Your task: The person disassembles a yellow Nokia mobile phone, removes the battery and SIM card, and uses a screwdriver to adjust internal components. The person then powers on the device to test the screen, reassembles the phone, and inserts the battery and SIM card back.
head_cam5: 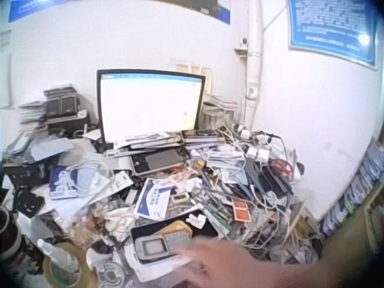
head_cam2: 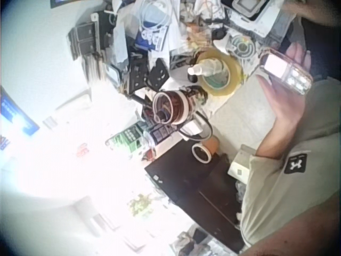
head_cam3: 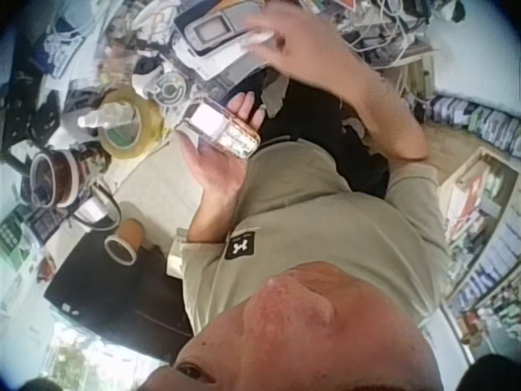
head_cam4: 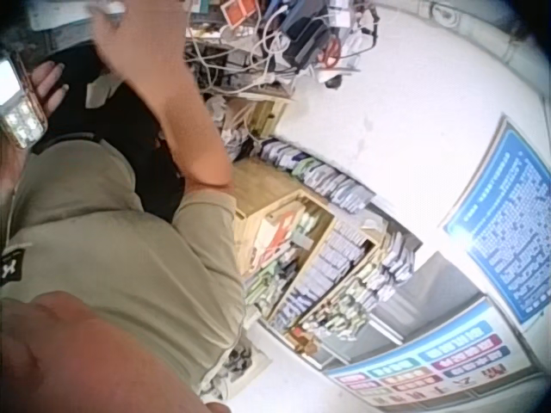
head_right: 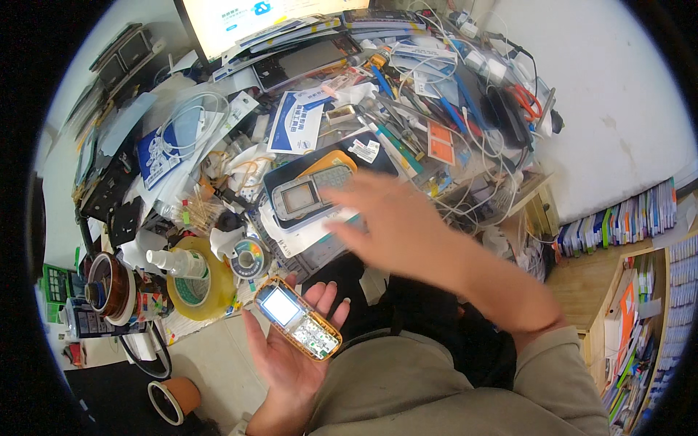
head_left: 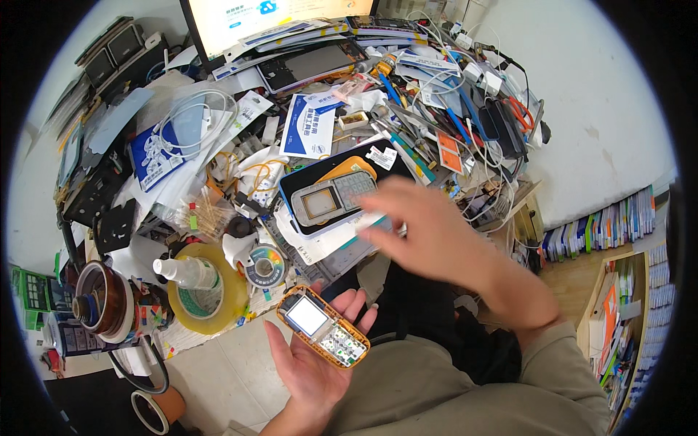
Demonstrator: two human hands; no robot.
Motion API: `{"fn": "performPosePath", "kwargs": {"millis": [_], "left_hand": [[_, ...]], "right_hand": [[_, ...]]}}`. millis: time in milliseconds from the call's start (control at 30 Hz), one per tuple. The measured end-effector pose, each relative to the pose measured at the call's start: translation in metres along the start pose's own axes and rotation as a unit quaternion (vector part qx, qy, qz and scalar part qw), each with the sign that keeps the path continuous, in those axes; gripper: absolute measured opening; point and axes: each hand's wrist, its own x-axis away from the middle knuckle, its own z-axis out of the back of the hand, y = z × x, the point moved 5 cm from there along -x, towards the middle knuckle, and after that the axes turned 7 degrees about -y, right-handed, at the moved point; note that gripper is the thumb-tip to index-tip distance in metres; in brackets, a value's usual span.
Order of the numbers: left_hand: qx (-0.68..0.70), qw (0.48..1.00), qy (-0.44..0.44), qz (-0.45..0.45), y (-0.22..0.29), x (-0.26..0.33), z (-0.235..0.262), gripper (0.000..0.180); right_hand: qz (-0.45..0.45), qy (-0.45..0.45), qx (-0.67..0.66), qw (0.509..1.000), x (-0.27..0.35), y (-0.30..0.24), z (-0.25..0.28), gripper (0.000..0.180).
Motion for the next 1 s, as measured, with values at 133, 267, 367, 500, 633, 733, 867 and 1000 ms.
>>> {"fn": "performPosePath", "kwargs": {"millis": [133, 267, 367, 500, 633, 733, 867, 1000], "left_hand": [[0.030, 0.999, -0.045, 0.004, 0.000, 0.002, 0.001, 0.088], [0.010, 0.999, -0.033, 0.000, 0.001, 0.007, 0.007, 0.087], [0.015, 1.000, -0.025, 0.005, -0.001, 0.006, 0.008, 0.086], [-0.011, 1.000, -0.004, 0.010, -0.004, 0.006, 0.007, 0.082], [-0.017, 1.000, 0.001, 0.015, -0.007, 0.006, 0.007, 0.082], [-0.018, 1.000, 0.009, 0.014, -0.008, 0.007, 0.010, 0.082], [-0.035, 0.999, 0.008, 0.018, -0.008, 0.007, 0.013, 0.084], [-0.023, 1.000, 0.018, 0.009, -0.010, 0.006, 0.014, 0.080]], "right_hand": [[0.009, 0.007, 0.035, 0.999, -0.034, 0.026, 0.002, 0.044], [-0.013, -0.038, 0.025, 0.999, -0.042, 0.038, -0.005, 0.048], [0.000, -0.040, 0.026, 0.999, -0.045, 0.041, -0.005, 0.051], [-0.002, -0.054, 0.000, 0.999, -0.049, 0.046, -0.006, 0.050], [0.016, -0.041, -0.014, 0.999, -0.051, 0.048, -0.004, 0.043], [0.025, -0.063, -0.033, 0.997, -0.054, 0.049, -0.001, 0.035], [0.096, -0.082, -0.027, 0.992, -0.055, 0.041, 0.006, 0.026], [0.132, -0.023, 0.042, 0.990, -0.041, 0.033, 0.019, 0.023]]}}
